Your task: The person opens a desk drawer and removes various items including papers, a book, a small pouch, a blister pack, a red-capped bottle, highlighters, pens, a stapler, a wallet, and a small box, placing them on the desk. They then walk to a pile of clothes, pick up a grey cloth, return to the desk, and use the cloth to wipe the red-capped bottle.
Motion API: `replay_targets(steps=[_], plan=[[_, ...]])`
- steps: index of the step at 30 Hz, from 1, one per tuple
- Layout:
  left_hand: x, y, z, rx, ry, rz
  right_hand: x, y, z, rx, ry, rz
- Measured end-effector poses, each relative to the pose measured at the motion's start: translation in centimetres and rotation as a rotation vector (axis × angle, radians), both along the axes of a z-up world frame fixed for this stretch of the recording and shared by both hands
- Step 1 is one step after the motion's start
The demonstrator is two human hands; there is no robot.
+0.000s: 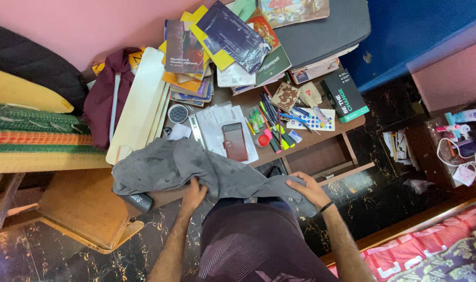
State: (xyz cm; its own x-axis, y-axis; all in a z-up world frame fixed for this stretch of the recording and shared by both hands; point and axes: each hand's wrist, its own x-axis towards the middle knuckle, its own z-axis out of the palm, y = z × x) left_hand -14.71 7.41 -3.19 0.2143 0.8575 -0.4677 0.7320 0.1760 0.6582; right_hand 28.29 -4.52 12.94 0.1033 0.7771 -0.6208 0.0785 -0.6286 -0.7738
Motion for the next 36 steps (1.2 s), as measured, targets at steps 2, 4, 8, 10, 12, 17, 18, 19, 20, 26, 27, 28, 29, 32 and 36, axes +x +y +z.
replay_targets(steps=[2,4,8,10,12,17,18,19,20,26,27,28,29,32,36], plan=[[1.0,0.3,1.7,0.085,0.184,-0.233,-0.4,0.2,0.0,0.069,0.080,-0.020],[1.9,0.6,4.8,0.193,0.375,-0.440,-1.0,0.6,0.6,0.103,0.069,-0.022],[5.3,2.2,12.3,0.124,0.269,-0.556,-3.2,2.0,2.9,0.077,-0.200,0.108],[7.7,2.8,15.4,0.270,-0.086,-0.527,-3.8,3.2,3.7,0.258,-0.370,0.256],[10.9,3.5,17.7,0.342,-0.216,-0.692,-4.6,4.6,3.8,0.640,-0.536,0.431],[16.3,3.4,17.8,0.144,-0.226,-0.722,-5.0,6.1,4.0,0.734,-0.527,0.465],[16.7,3.3,16.6,0.099,-0.164,-0.718,-4.9,6.2,3.7,0.778,-0.531,0.456],[16.7,3.3,14.9,0.206,-0.215,-0.676,-4.6,6.0,3.2,0.728,-0.528,0.425],[16.6,3.3,13.1,0.312,-0.266,-0.634,-4.1,5.6,2.7,0.678,-0.525,0.394],[9.6,3.6,4.7,-0.139,-0.623,0.108,0.1,0.9,-2.1,0.324,-0.692,0.339],[8.3,4.0,3.9,-0.136,-0.610,0.152,0.7,0.4,-2.5,0.182,-0.618,0.299],[7.1,4.5,3.2,-0.133,-0.597,0.196,1.2,0.4,-3.0,0.189,-0.601,0.266],[6.1,4.7,2.6,-0.130,-0.582,0.243,1.5,0.4,-3.5,0.195,-0.580,0.236],[4.8,5.0,2.0,-0.136,-0.515,0.218,1.8,1.9,-4.7,0.264,-0.559,0.193],[7.4,4.2,3.1,-0.124,-0.532,0.243,1.0,7.3,-5.2,0.557,-0.538,0.259]])
